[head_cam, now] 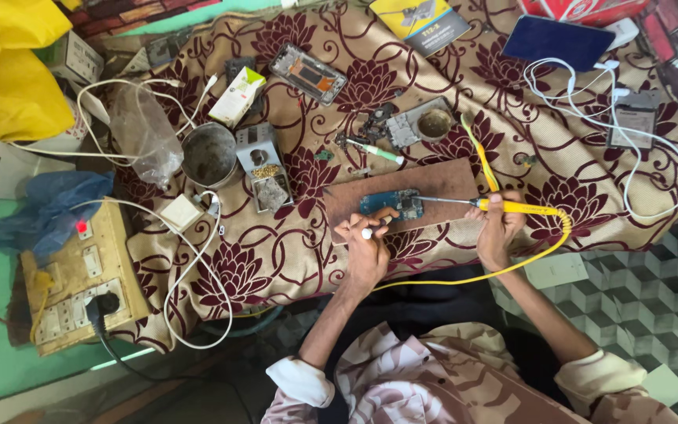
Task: The person uses a soldering iron and solder wire to work on a small blue circuit board placed on a wooden board. They repeatedly apply the soldering iron to various points on the board while feeding solder with the other hand.
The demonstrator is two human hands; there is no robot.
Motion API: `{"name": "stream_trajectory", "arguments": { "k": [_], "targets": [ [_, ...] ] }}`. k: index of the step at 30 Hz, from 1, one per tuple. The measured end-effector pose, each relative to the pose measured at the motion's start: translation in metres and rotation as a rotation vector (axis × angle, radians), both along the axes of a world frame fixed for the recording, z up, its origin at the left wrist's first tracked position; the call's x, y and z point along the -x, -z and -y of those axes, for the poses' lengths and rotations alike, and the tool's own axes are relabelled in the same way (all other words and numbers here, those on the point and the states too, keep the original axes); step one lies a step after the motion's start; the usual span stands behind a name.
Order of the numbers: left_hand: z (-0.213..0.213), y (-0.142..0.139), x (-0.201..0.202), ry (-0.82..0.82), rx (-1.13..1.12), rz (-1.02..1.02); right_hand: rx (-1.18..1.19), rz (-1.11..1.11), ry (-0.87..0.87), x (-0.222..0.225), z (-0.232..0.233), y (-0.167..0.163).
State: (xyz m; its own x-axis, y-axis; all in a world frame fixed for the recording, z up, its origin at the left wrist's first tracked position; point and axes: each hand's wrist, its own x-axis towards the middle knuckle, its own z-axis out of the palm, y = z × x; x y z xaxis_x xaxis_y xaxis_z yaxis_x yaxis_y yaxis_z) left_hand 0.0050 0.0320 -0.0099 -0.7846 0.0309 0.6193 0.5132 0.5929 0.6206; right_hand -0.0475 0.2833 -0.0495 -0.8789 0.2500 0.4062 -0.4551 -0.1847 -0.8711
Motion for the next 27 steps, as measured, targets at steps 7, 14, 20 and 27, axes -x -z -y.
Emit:
{"name": "stream_trajectory", "arguments": {
  "k": [7,14,20,27],
  "targets": [
    [-0.001,0.002,0.002,-0.021,-0.026,0.008,0.196,0.132,0.069,0.006,0.005,-0.02],
    [-0.003,0.004,0.005,0.02,-0.066,-0.027,-0.208,-0.121,0.191,0.064,-0.012,-0.056],
    [-0.004,-0.008,0.007,0.006,-0.066,-0.01,-0.766,-0.171,0.317,0.089,-0.003,-0.089],
    [-0.006,-0.016,0.008,0.006,-0.114,0.012,-0.716,-0.152,0.235,0.105,0.02,-0.105]
  ]
}}
